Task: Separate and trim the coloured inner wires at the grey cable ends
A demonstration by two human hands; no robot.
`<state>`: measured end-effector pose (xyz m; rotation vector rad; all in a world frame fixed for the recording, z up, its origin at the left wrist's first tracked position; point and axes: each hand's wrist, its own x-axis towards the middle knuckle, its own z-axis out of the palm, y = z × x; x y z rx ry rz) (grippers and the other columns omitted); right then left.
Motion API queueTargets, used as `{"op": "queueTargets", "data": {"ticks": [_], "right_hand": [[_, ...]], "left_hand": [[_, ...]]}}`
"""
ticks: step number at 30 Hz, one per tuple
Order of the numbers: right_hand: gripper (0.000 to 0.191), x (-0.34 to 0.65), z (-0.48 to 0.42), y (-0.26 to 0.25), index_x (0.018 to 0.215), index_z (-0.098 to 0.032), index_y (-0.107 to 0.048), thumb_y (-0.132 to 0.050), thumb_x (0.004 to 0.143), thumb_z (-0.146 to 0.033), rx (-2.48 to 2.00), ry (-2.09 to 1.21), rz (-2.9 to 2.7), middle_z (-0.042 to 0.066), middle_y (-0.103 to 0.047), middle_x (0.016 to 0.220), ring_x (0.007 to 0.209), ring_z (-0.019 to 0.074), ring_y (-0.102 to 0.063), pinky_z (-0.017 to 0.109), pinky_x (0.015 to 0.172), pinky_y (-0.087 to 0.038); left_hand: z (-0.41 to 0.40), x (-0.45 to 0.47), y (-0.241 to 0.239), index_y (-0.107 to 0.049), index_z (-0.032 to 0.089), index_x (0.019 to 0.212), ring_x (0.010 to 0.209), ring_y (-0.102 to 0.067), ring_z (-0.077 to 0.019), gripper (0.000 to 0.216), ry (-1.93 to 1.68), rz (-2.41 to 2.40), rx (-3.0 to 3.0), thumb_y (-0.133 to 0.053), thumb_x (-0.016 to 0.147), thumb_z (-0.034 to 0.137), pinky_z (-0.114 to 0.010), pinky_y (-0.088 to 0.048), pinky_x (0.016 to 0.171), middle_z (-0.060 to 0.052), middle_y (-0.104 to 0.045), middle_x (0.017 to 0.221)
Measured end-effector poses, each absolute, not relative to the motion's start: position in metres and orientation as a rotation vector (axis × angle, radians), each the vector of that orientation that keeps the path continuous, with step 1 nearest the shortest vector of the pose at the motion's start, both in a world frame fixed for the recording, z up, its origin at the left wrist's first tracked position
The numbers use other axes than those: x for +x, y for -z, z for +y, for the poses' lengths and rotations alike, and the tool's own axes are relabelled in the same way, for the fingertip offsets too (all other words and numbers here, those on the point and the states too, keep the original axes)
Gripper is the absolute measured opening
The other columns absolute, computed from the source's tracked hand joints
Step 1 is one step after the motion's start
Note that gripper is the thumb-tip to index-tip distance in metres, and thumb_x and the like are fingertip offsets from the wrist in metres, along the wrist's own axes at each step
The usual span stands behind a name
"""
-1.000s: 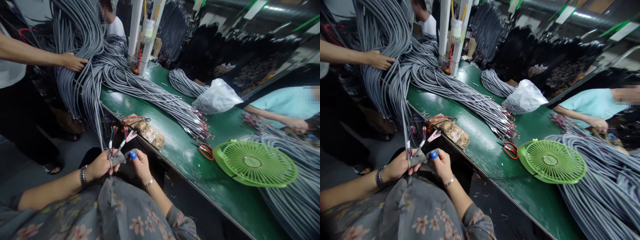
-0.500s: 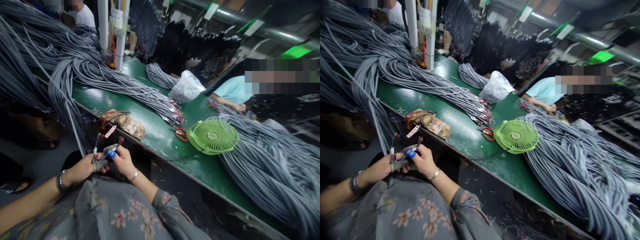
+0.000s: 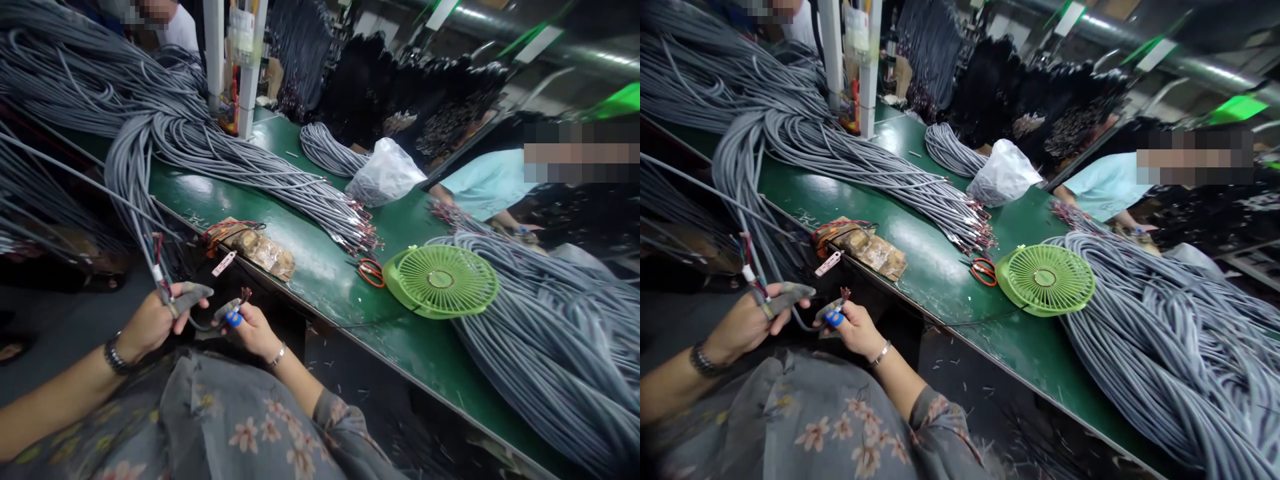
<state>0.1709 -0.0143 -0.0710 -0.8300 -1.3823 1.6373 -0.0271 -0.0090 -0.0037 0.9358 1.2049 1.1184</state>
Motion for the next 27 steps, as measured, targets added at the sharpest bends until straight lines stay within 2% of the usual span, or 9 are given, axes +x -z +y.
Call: {"op": "queueTargets", "data": {"ticks": [3,7,13,16,19,21,23,25,27], "right_hand": [[0.071,0.16,-0.014,0.075,0.084,-0.022,-0.073,-0.07,0.074,-0.092,-0.749,-1.82,-1.336,0.002,-0.069,0.07,0.061,0.015,-0.059,0.03,0.063,-0.053],[0.068,0.154,-0.013,0.081,0.075,-0.021,-0.07,-0.073,0.075,-0.089,-0.686,-1.906,-1.322,0.002,-0.071,0.066,0.06,0.0142,-0.062,0.027,0.061,-0.051],[0.071,0.15,-0.013,0.088,0.074,-0.018,-0.073,-0.077,0.071,-0.089,-0.66,-2.04,-1.342,0.006,-0.076,0.072,0.059,0.0125,-0.058,0.027,0.061,-0.051],[0.072,0.146,-0.01,0.088,0.076,-0.019,-0.072,-0.078,0.067,-0.09,-0.676,-2.072,-1.325,0.005,-0.076,0.076,0.061,0.0119,-0.056,0.028,0.064,-0.052],[0.07,0.149,-0.003,0.086,0.076,-0.02,-0.068,-0.086,0.06,-0.086,-0.807,-2.035,-1.307,0.002,-0.072,0.074,0.063,0.0126,-0.058,0.029,0.066,-0.053],[0.068,0.154,0.002,0.082,0.078,-0.02,-0.067,-0.088,0.059,-0.082,-0.92,-1.961,-1.259,0.001,-0.071,0.075,0.062,0.0122,-0.058,0.029,0.066,-0.052],[0.064,0.157,0.006,0.076,0.082,-0.021,-0.068,-0.085,0.066,-0.08,-0.993,-1.849,-1.189,0.0,-0.071,0.077,0.063,0.0117,-0.057,0.028,0.066,-0.052],[0.054,0.155,0.01,0.069,0.086,-0.021,-0.069,-0.085,0.074,-0.071,-1.029,-1.756,-1.158,-0.001,-0.071,0.079,0.066,0.0117,-0.057,0.027,0.067,-0.051],[0.047,0.149,0.013,0.062,0.088,-0.021,-0.068,-0.091,0.073,-0.059,-1.051,-1.725,-1.158,-0.002,-0.068,0.079,0.07,0.0124,-0.058,0.026,0.068,-0.051]], "left_hand": [[-0.008,-0.016,0.002,-0.085,0.02,0.074,0.03,-0.041,-0.008,0.03,-0.913,1.136,0.974,-0.096,0.055,0.041,-0.02,-0.021,0.032,-0.006,-0.074,0.054],[-0.008,-0.011,0.008,-0.082,0.02,0.075,0.035,-0.055,-0.0146,0.029,-0.775,1.044,0.997,-0.094,0.062,0.044,-0.019,-0.03,0.034,-0.003,-0.066,0.044],[-0.008,-0.015,0.021,-0.075,0.018,0.071,0.034,-0.058,-0.014,0.037,-0.675,1.026,1.054,-0.092,0.067,0.051,-0.018,-0.033,0.034,-0.001,-0.066,0.045],[-0.007,-0.014,0.021,-0.071,0.02,0.069,0.031,-0.054,-0.0146,0.04,-0.729,1.116,1.007,-0.091,0.065,0.054,-0.021,-0.038,0.034,0.006,-0.053,0.037],[-0.005,-0.015,0.018,-0.062,0.023,0.057,0.033,-0.049,-0.0127,0.042,-0.857,1.219,1.002,-0.089,0.064,0.054,-0.024,-0.047,0.04,0.008,-0.045,0.034],[-0.003,-0.017,0.016,-0.061,0.023,0.053,0.035,-0.046,-0.0114,0.043,-0.897,1.269,1.051,-0.086,0.065,0.055,-0.024,-0.046,0.042,0.005,-0.049,0.036],[-0.003,-0.021,0.016,-0.064,0.022,0.053,0.035,-0.04,-0.0095,0.041,-0.892,1.302,1.101,-0.083,0.066,0.057,-0.024,-0.04,0.039,0.002,-0.058,0.042],[-0.004,-0.024,0.017,-0.067,0.021,0.054,0.034,-0.035,-0.0078,0.039,-0.865,1.325,1.133,-0.081,0.066,0.056,-0.023,-0.032,0.036,0.0,-0.062,0.046],[-0.005,-0.027,0.019,-0.067,0.021,0.054,0.034,-0.034,-0.0074,0.036,-0.837,1.332,1.139,-0.08,0.065,0.053,-0.022,-0.029,0.036,-0.001,-0.063,0.048]]}}
